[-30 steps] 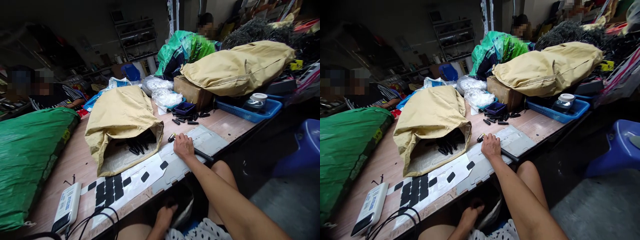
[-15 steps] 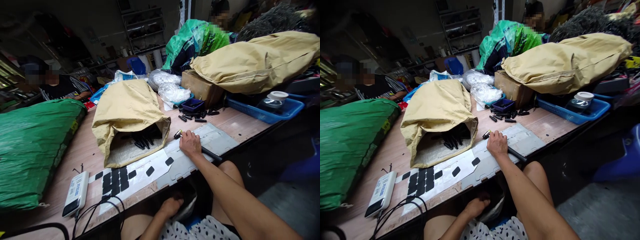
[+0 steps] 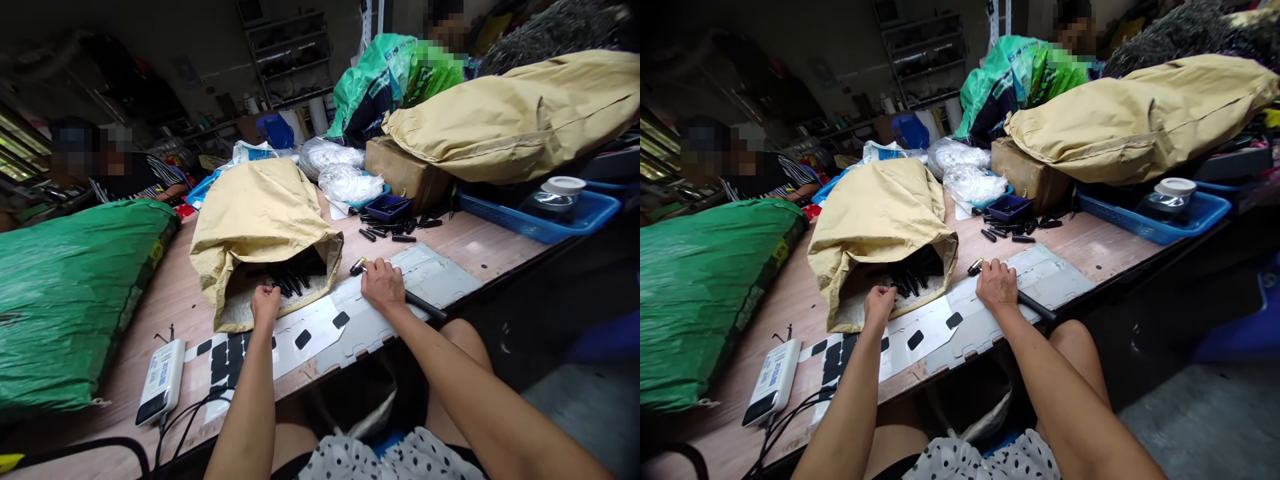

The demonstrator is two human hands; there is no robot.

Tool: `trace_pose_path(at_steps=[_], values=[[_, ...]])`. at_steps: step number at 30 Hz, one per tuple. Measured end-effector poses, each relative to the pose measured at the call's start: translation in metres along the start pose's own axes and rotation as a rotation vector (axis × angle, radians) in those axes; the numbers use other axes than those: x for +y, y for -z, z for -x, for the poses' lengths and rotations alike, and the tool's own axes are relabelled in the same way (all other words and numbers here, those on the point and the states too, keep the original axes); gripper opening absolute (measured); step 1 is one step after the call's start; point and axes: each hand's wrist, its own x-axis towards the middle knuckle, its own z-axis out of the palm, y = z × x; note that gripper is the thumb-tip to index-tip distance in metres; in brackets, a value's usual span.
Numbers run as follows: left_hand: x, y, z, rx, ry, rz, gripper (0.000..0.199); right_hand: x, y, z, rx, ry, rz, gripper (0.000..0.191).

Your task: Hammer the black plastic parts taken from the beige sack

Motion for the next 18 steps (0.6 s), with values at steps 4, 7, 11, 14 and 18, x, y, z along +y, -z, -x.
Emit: trace_pose_path(at_steps=[4, 7, 11, 14, 18], values=[[0.003, -0.006, -0.017, -0.023, 0.097, -0.122, 0.021, 0.000, 0.000, 0.000, 0.002, -0.004, -0.009, 0.027], [0.006, 0.005, -0.010, -0.070, 0.123, -0.213, 0.026, -0.001, 0.001, 0.000, -0.006, -0.016, -0.009, 0.027], [0.004, 0.017, 0.016, -0.051, -0.031, -0.249, 0.017, -0.002, 0.002, 0.000, -0.008, -0.017, -0.008, 0.026], [0.005, 0.009, 0.048, -0.056, -0.367, -0.062, 0.016, -0.001, 0.002, 0.000, -0.001, -0.011, -0.007, 0.025], [0.012, -0.020, 0.081, -0.254, -0.747, -0.034, 0.012, 0.000, 0.002, 0.001, 0.006, -0.012, -0.002, 0.026]])
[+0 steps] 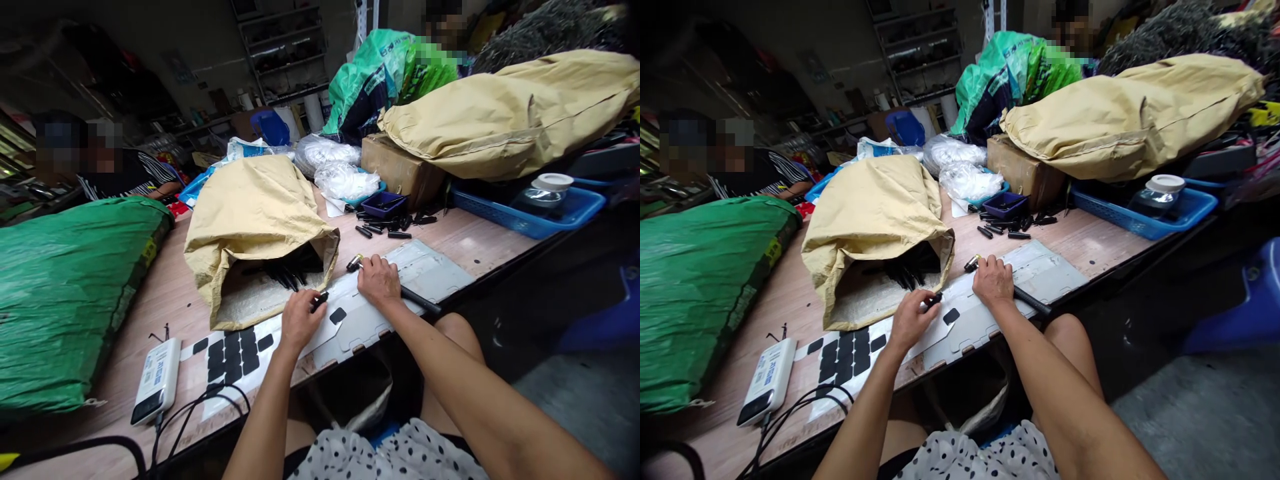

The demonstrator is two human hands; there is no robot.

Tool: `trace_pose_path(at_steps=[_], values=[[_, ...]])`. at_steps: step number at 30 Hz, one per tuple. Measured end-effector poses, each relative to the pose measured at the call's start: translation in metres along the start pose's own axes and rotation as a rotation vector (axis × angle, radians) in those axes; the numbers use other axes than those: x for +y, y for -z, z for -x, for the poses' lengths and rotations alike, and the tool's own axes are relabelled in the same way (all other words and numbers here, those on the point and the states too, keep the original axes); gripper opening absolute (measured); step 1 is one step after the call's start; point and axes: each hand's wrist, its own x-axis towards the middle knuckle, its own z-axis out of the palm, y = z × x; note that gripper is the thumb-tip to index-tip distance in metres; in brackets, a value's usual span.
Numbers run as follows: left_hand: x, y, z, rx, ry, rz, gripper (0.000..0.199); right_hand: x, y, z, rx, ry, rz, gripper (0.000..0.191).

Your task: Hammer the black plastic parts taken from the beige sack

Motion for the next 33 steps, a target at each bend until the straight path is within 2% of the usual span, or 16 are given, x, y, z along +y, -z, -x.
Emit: trace_pose_path(at_steps=[2, 5, 8, 15, 18, 22, 27, 33], values=[[0.002, -0.014, -0.001, -0.021, -0.039, -0.003, 0.013, 0.000, 0.000, 0.000, -0.004, 0.003, 0.005, 0.026], [-0.005, -0.025, -0.003, 0.021, -0.032, 0.110, 0.017, -0.001, 0.000, 0.000, -0.006, 0.005, 0.007, 0.027], [-0.013, -0.028, -0.003, 0.059, -0.003, 0.197, 0.024, -0.002, 0.003, 0.000, -0.023, -0.012, -0.009, 0.029], [-0.014, -0.029, -0.005, 0.024, 0.046, 0.192, 0.014, 0.007, 0.018, 0.001, -0.157, -0.148, -0.060, 0.027], [-0.014, -0.029, -0.005, 0.013, 0.059, 0.216, 0.015, 0.013, 0.026, 0.008, -0.183, -0.155, -0.061, 0.023], [-0.015, -0.030, -0.005, 0.023, 0.067, 0.241, 0.014, 0.010, 0.035, 0.028, -0.122, -0.105, -0.236, 0.025], [-0.017, -0.033, -0.003, 0.042, 0.029, 0.254, 0.014, -0.008, 0.040, 0.060, -0.078, 0.082, -0.533, 0.025], [-0.018, -0.034, -0.003, 0.045, 0.027, 0.262, 0.015, -0.024, 0.041, 0.078, -0.026, 0.176, -0.495, 0.026]])
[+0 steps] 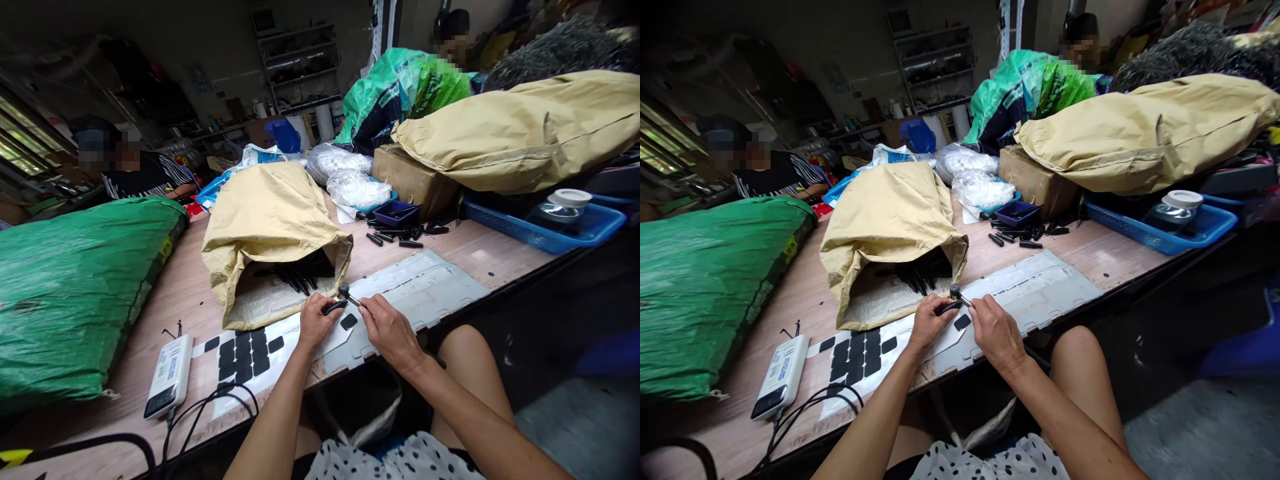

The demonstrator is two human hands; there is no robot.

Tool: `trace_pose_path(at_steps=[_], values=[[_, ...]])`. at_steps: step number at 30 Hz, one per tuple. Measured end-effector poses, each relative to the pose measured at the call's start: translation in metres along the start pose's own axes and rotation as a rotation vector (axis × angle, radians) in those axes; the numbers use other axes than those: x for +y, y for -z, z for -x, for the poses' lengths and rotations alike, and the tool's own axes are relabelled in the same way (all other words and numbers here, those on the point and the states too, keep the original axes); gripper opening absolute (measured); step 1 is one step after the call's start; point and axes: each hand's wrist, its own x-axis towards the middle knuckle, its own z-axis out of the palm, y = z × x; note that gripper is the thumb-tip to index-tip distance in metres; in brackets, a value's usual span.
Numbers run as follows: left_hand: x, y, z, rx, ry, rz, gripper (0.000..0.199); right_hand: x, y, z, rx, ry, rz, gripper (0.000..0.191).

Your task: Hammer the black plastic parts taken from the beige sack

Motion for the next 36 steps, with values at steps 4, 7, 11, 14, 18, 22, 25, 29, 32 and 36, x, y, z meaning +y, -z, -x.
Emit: trace_pose_path(at_steps=[4, 7, 11, 14, 18, 22, 25, 29, 32, 36], values=[[0.001, 0.000, -0.001, 0.001, 0.014, -0.006, 0.016, -0.005, -0.001, -0.001, -0.013, -0.006, 0.064, 0.025], [0.002, 0.000, -0.001, -0.004, 0.013, -0.015, 0.010, -0.012, -0.002, -0.001, 0.006, 0.031, 0.044, 0.025], [0.004, 0.002, -0.001, -0.009, 0.004, -0.038, 0.009, -0.019, -0.007, 0.001, -0.019, 0.050, 0.051, 0.024], [0.006, 0.003, -0.001, -0.013, 0.022, -0.033, 0.007, -0.014, -0.006, 0.000, -0.032, 0.023, 0.050, 0.025], [0.007, 0.004, -0.001, -0.034, 0.039, -0.040, 0.017, 0.011, 0.007, -0.017, 0.027, -0.037, 0.103, 0.025], [0.007, 0.004, -0.001, -0.047, 0.046, -0.047, 0.016, 0.045, 0.015, -0.048, 0.016, -0.132, 0.305, 0.021], [0.005, 0.004, -0.001, -0.051, 0.041, -0.033, 0.013, 0.063, 0.009, -0.065, -0.036, -0.166, 0.412, 0.019], [0.005, 0.005, -0.001, -0.045, 0.031, -0.032, 0.011, 0.070, -0.004, -0.071, 0.000, -0.170, 0.453, 0.021], [0.005, 0.007, 0.000, -0.050, 0.026, -0.034, 0.012, 0.068, -0.009, -0.068, 0.039, -0.147, 0.477, 0.023], [0.005, 0.007, -0.002, -0.064, 0.031, -0.032, 0.018, 0.066, -0.009, -0.068, 0.035, -0.140, 0.498, 0.024]])
